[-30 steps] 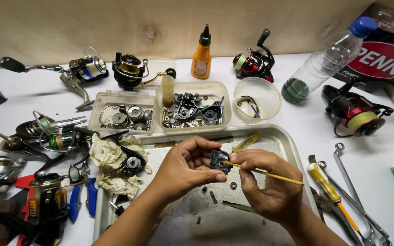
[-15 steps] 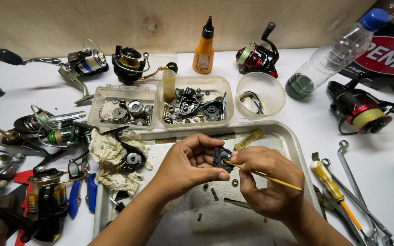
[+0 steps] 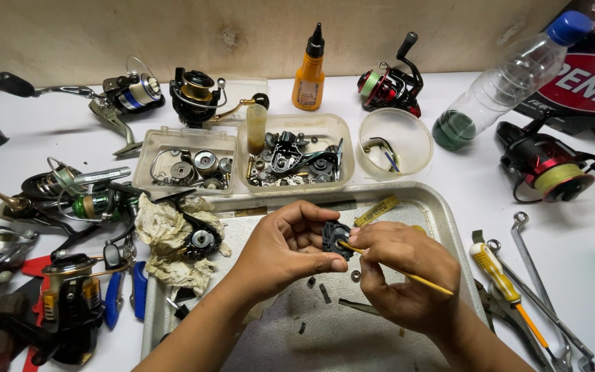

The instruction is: Assembling and lubricating the internal components of a fishing reel spool on a workbench.

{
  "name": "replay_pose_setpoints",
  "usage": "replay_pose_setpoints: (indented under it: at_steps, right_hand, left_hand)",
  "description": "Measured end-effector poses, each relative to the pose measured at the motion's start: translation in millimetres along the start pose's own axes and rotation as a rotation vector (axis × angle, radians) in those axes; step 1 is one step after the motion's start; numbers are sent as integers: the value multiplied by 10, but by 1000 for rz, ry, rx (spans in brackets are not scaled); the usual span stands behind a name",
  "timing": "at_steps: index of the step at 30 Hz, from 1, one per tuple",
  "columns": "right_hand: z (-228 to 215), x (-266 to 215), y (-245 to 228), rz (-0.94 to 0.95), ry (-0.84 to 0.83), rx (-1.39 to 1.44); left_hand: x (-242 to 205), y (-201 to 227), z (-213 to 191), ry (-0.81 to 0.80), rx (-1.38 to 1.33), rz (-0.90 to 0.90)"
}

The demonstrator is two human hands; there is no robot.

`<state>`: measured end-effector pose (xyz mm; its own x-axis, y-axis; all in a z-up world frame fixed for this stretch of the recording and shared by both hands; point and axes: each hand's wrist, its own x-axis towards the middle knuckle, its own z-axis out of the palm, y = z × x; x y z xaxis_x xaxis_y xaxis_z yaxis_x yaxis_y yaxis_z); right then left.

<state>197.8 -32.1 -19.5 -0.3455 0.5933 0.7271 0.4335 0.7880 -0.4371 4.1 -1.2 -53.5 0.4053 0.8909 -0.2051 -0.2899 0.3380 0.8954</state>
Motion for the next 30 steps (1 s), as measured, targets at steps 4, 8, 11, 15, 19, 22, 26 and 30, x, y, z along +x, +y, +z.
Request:
replay_pose_setpoints:
  at_steps: [4, 8, 11, 15, 19, 22, 26, 30]
  right_hand:
    - [-9, -14, -3, 9, 2, 6]
    - [-13, -20, -16, 23, 9, -10]
    - [-9, -24, -17, 34, 23, 4]
    - [-8, -17, -22, 42, 37, 8]
    - [10, -60, -7, 71, 54, 51]
    - [39, -126, 45, 198, 143, 239]
    - [34, -98, 110, 436, 210, 390]
    - [159, -137, 223, 612, 94, 632]
  left_hand:
    - [-1, -11, -2, 0, -10, 3]
    - [-2, -10, -1, 10, -3, -7]
    - [-7, 1, 3, 13, -1, -5]
    - [0, -12, -5, 12, 13, 8]
    - [-14, 24, 2, 16, 3, -8]
    - [-10, 31, -31, 33, 33, 55]
    - [-7, 83, -129, 181, -57, 303]
    - [124, -24, -364, 284, -68, 680]
